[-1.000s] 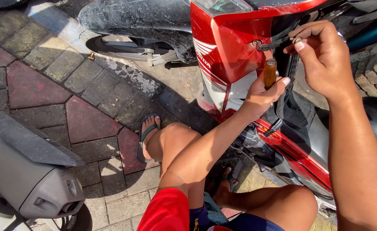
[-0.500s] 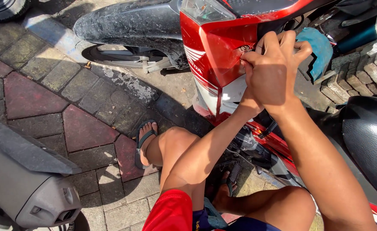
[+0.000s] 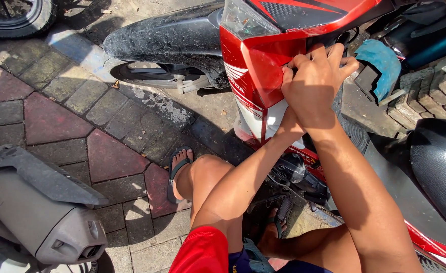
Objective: The person sits on a small stool and uses a screwdriver to loosen and remove a bolt from the side of a red motorcycle. They then move the stool to a different position and continue using the screwdriver to work on the motorcycle's body panel.
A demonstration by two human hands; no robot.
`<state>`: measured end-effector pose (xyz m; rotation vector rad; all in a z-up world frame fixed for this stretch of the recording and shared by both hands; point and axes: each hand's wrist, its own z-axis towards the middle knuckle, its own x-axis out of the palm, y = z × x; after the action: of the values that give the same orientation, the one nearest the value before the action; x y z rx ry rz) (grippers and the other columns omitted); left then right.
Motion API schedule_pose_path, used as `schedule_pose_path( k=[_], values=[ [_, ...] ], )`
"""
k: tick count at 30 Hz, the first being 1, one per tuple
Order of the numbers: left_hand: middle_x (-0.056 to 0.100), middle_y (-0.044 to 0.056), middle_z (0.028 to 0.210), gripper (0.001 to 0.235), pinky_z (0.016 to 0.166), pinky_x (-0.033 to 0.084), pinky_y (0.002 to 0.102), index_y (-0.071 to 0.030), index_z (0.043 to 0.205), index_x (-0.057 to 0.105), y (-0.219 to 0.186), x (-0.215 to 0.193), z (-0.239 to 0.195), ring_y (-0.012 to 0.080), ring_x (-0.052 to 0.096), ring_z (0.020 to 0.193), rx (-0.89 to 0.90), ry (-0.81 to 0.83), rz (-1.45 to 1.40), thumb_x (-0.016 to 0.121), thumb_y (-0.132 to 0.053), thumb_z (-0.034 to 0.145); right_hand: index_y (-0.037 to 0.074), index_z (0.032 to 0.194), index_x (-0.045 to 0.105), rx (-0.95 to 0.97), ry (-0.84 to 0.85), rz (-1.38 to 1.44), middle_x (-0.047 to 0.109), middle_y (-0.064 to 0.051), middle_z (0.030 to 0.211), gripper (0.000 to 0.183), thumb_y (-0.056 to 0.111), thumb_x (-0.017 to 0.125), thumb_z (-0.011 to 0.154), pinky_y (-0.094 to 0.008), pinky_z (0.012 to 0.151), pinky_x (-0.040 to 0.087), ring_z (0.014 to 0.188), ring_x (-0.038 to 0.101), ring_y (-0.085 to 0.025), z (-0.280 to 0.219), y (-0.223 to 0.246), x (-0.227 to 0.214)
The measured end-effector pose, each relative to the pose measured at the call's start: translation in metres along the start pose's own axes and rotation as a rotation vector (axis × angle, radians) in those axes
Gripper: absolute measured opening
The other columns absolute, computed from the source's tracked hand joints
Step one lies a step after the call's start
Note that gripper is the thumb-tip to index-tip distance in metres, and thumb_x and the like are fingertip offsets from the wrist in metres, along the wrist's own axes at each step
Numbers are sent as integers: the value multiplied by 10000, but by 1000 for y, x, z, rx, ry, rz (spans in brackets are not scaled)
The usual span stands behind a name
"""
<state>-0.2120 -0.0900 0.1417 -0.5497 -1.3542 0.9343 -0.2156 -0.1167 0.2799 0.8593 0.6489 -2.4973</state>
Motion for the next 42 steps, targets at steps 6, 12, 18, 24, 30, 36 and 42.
schedule_pose_path(
  k=[6, 12, 18, 24, 30, 36, 42],
  values=[
    [350, 9, 817, 229, 684, 270, 309, -181, 971, 305, -13, -10, -3, 115, 309, 791, 10, -18, 58, 511, -162, 874, 182, 893, 832, 25, 183, 52, 592, -53, 888, 177, 307, 775, 782, -534, 811, 272, 986, 418, -342, -4, -17, 27],
    [347, -18, 641, 147, 562, 264, 295, -169, 813, 356, -17, -23, -7, 86, 304, 629, 9, -28, 108, 494, -143, 858, 137, 882, 552, 177, 128, 114, 523, -76, 1001, 321, 266, 814, 749, -476, 794, 286, 970, 492, -331, -8, -22, 35],
    [423, 14, 709, 135, 573, 312, 311, -138, 846, 430, -37, -29, -15, 112, 349, 652, -133, -38, 228, 522, -206, 919, 176, 772, 602, 251, 166, 93, 601, -60, 935, 258, 258, 825, 673, -487, 770, 298, 982, 526, -333, -5, -23, 48],
    [550, 65, 869, 146, 787, 386, 311, -89, 953, 521, -54, -48, -26, 184, 484, 860, -196, 203, 381, 526, -234, 969, 147, 818, 654, 219, 199, 176, 612, -72, 937, 123, 171, 773, 799, -504, 759, 276, 1025, 461, -339, -8, -21, 37],
    [661, 151, 897, 414, 678, 533, 358, 18, 1304, 657, -73, -61, -43, 250, 647, 782, -225, 338, 567, 622, -196, 951, 124, 1011, 580, 120, 174, 488, 511, -22, 910, 296, 111, 834, 858, -423, 953, 290, 965, 519, -243, -34, -39, 11],
    [423, -25, 556, 163, 372, 270, 173, -86, 961, 653, -52, -57, -49, 49, 362, 405, -370, 224, 166, 644, -248, 967, 24, 1155, 653, 278, 27, 739, 616, -119, 999, 249, 26, 830, 981, -373, 810, 481, 940, 665, -300, -109, -58, -40],
    [433, -59, 550, 397, 298, 256, 155, -138, 848, 521, -49, -39, -57, -12, 317, 344, -513, 210, -177, 599, -492, 1010, -27, 1257, 595, 813, 284, 1004, 632, -229, 1074, 373, 83, 777, 951, -434, 844, 551, 967, 684, -349, -202, -35, -53]
  ],
)
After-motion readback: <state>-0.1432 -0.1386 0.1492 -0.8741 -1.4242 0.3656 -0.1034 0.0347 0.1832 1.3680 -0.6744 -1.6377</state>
